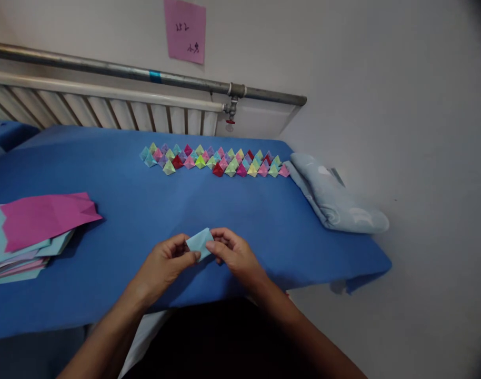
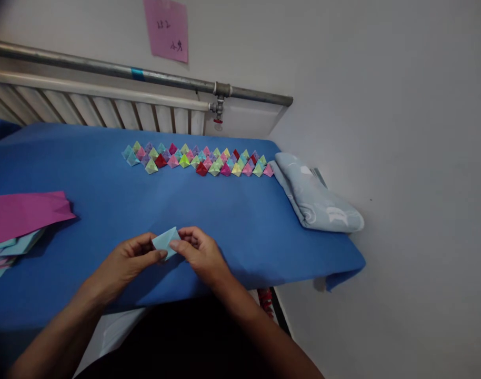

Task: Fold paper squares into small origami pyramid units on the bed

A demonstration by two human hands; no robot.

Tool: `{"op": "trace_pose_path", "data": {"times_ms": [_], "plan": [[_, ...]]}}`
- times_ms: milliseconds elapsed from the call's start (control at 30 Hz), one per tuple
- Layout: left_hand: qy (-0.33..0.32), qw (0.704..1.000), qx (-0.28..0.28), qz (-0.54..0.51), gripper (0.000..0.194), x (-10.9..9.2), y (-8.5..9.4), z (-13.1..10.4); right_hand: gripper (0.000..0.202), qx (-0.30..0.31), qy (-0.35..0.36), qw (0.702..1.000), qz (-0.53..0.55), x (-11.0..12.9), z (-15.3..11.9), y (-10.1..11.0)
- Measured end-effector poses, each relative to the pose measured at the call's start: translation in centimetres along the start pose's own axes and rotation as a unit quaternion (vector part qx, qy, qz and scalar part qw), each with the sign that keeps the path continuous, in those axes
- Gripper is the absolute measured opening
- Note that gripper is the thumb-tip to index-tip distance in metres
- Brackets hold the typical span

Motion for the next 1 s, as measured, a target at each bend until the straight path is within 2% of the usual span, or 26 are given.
{"op": "trace_pose_path", "data": {"times_ms": [67, 167, 333, 633, 767, 867, 1000], "plan": [[0.002, 1.000, 0.004, 0.003, 0.021, -0.3, 0.1, -0.1, 0.018, 0.014, -0.013, 1.000, 0.000, 0.2, 0.1, -0.1], [0.013, 1.000, 0.000, -0.015, 0.021, -0.8, 0.1, -0.2, 0.021, -0.012, -0.015, 1.000, 0.003, 0.1, 0.1, -0.2], [0.044, 0.995, 0.051, -0.069, 0.022, -0.8, -0.2, -0.5, 0.022, -0.054, -0.019, 0.997, 0.052, -0.3, 0.1, -0.1], [0.076, 0.988, 0.046, -0.130, 0.027, -0.6, -0.2, -0.4, 0.027, -0.049, -0.025, 0.998, 0.042, -0.1, 0.6, -0.3], [0.109, 0.978, 0.083, -0.159, 0.031, -0.2, -0.1, -0.5, 0.027, -0.050, -0.065, 0.993, 0.089, -0.9, 1.0, -0.2], [0.121, 0.971, 0.114, -0.171, 0.035, 0.0, 0.0, -0.7, 0.028, -0.047, -0.069, 0.990, 0.109, -1.4, 1.1, -0.1], [0.121, 0.969, 0.113, -0.186, 0.034, 0.0, -0.1, -0.7, 0.029, -0.028, -0.070, 0.991, 0.113, -1.6, 1.1, 0.0]]}}
Point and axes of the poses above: each hand's wrist, its own z-axis towards the middle knuckle, its own y-axis out of the back of the hand, x = y × z, the point moved 1 cm from there along z, towards the middle knuckle, and after that the axes turned 4 degrees about z, right-handed, at the moved point
